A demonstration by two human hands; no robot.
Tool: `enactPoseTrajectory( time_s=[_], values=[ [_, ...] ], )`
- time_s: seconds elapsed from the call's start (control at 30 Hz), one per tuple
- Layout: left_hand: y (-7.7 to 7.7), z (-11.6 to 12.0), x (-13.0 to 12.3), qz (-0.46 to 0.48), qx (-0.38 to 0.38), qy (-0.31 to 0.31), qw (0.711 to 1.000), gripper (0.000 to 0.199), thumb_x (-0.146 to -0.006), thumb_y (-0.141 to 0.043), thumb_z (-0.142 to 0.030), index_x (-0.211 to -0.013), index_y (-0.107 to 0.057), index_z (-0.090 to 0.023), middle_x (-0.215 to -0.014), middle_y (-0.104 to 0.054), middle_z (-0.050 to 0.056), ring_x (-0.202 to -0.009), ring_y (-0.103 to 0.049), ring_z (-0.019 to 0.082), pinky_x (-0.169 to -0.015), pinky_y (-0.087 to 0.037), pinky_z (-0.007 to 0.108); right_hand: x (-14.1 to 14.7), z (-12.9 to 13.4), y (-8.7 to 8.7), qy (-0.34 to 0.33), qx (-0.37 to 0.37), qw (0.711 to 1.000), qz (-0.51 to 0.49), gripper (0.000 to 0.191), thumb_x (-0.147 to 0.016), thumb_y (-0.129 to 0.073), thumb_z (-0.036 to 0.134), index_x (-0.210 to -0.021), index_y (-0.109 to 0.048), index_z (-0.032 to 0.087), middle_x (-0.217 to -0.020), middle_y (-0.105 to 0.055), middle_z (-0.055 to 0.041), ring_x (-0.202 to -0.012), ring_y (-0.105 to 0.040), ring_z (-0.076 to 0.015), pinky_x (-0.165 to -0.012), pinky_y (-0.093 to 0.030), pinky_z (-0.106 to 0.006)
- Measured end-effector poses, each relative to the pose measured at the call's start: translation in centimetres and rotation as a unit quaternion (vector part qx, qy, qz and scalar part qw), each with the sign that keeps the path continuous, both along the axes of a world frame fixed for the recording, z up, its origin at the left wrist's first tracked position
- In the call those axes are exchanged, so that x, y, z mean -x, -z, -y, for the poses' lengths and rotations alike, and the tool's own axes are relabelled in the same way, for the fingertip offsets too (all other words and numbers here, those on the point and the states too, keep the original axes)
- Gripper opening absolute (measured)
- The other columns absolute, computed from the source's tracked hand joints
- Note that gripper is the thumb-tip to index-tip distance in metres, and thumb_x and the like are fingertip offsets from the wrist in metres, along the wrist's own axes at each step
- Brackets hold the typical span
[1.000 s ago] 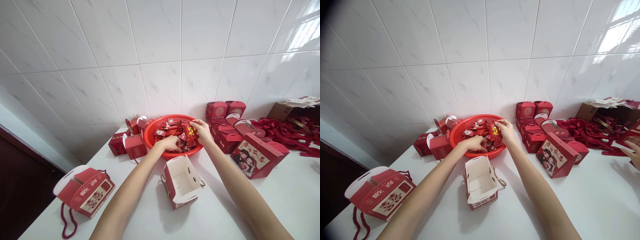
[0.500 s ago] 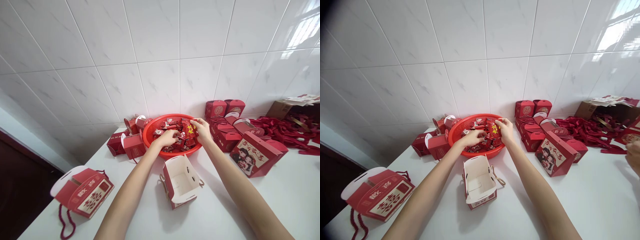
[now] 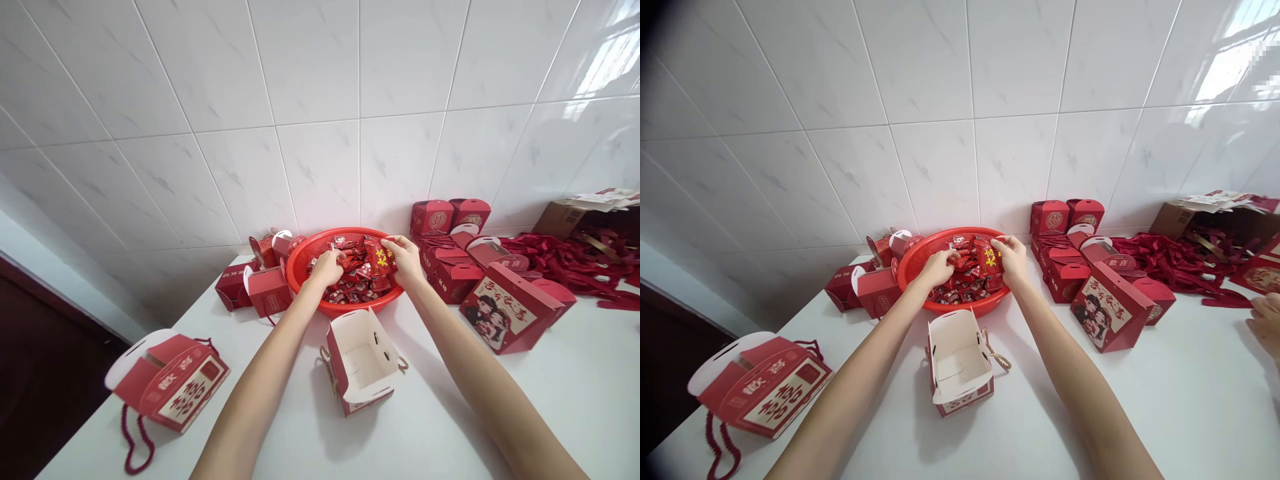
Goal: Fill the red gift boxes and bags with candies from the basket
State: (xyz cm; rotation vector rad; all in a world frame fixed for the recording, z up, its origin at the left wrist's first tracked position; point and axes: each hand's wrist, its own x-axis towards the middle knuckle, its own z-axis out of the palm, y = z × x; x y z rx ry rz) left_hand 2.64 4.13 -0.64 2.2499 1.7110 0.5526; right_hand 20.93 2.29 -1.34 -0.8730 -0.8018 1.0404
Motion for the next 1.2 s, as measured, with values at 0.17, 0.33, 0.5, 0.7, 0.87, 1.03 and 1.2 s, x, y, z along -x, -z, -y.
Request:
enactPoseTrajectory(
  time_s=[0.17, 0.33, 0.5, 0.7, 0.87, 1.03, 1.2],
  values=[
    [0.8, -0.5, 0.0, -0.022, 0.040, 0.049, 0.998, 0.065, -0.070, -0.067, -0.004, -0.133, -0.057, -0.017, -0.142, -0.057, 0.014, -0.129, -0.055, 0.030, -0.107, -0.044, 0.035, 0.1, 0.1, 0.0, 0.002, -0.002, 1.000, -0.002, 0.029, -0.050, -0.080, 0.034, -0.066, -0.058, 0.024, -0.062, -0.065, 0.0038, -0.061, -0.061, -0.0167, -0.058, -0.051, -0.030],
    [0.9, -0.6, -0.1, -0.027, 0.050, 0.090, 0.994, 0.072, -0.072, -0.066, -0.006, -0.141, -0.050, -0.017, -0.152, -0.046, 0.012, -0.138, -0.046, 0.027, -0.115, -0.037, 0.033, 0.0, 0.1, 0.1, 0.001, -0.001, 1.000, -0.005, 0.031, -0.050, -0.081, 0.035, -0.066, -0.057, 0.023, -0.062, -0.065, 0.0035, -0.060, -0.061, -0.0173, -0.055, -0.050, -0.030],
    [1.2, -1.0, 0.0, -0.028, 0.010, 0.094, 0.995, 0.072, -0.074, -0.061, -0.003, -0.143, -0.049, -0.021, -0.156, -0.039, 0.010, -0.142, -0.040, 0.026, -0.118, -0.034, 0.033, 0.0, 0.1, 0.2, 0.000, -0.002, 1.000, -0.007, 0.033, -0.048, -0.082, 0.036, -0.067, -0.058, 0.023, -0.061, -0.064, 0.0038, -0.058, -0.059, -0.0165, -0.053, -0.048, -0.029],
    [0.7, -0.4, -0.3, -0.079, 0.058, 0.075, 0.992, 0.077, -0.078, -0.061, -0.006, -0.149, -0.041, -0.026, -0.158, -0.029, 0.013, -0.142, -0.040, 0.029, -0.113, -0.037, 0.035, 0.1, 0.1, 0.2, 0.007, -0.005, 1.000, -0.017, 0.032, -0.048, -0.081, 0.035, -0.066, -0.059, 0.023, -0.061, -0.063, 0.0039, -0.057, -0.057, -0.0157, -0.054, -0.047, -0.029],
    [-0.7, 0.7, -1.8, -0.188, 0.015, 0.088, 0.978, 0.063, -0.080, -0.072, -0.028, -0.140, -0.054, -0.025, -0.149, -0.039, 0.016, -0.139, -0.040, 0.039, -0.113, -0.034, 0.048, 0.0, -0.1, 0.3, 0.032, -0.021, 0.999, -0.032, 0.031, -0.049, -0.081, 0.034, -0.066, -0.058, 0.023, -0.062, -0.062, 0.0049, -0.059, -0.057, -0.0148, -0.057, -0.048, -0.028],
    [-1.0, 0.3, -3.5, -0.261, -0.018, 0.109, 0.959, 0.067, -0.068, -0.084, -0.045, -0.126, -0.064, -0.018, -0.135, -0.052, 0.022, -0.130, -0.044, 0.044, -0.111, -0.030, 0.057, 0.0, -0.4, 0.4, 0.066, -0.037, 0.996, -0.050, 0.029, -0.051, -0.079, 0.034, -0.065, -0.057, 0.022, -0.061, -0.061, 0.0045, -0.058, -0.057, -0.0148, -0.056, -0.047, -0.028],
    [-1.1, -0.9, -4.2, -0.292, -0.020, 0.111, 0.950, 0.074, -0.066, -0.082, -0.052, -0.128, -0.061, -0.018, -0.134, -0.052, 0.022, -0.127, -0.046, 0.044, -0.106, -0.036, 0.059, -0.3, -0.9, 0.4, 0.144, -0.057, 0.985, -0.075, 0.029, -0.052, -0.075, 0.036, -0.069, -0.056, 0.021, -0.065, -0.059, 0.0052, -0.063, -0.057, -0.0133, -0.062, -0.049, -0.028]
  ],
)
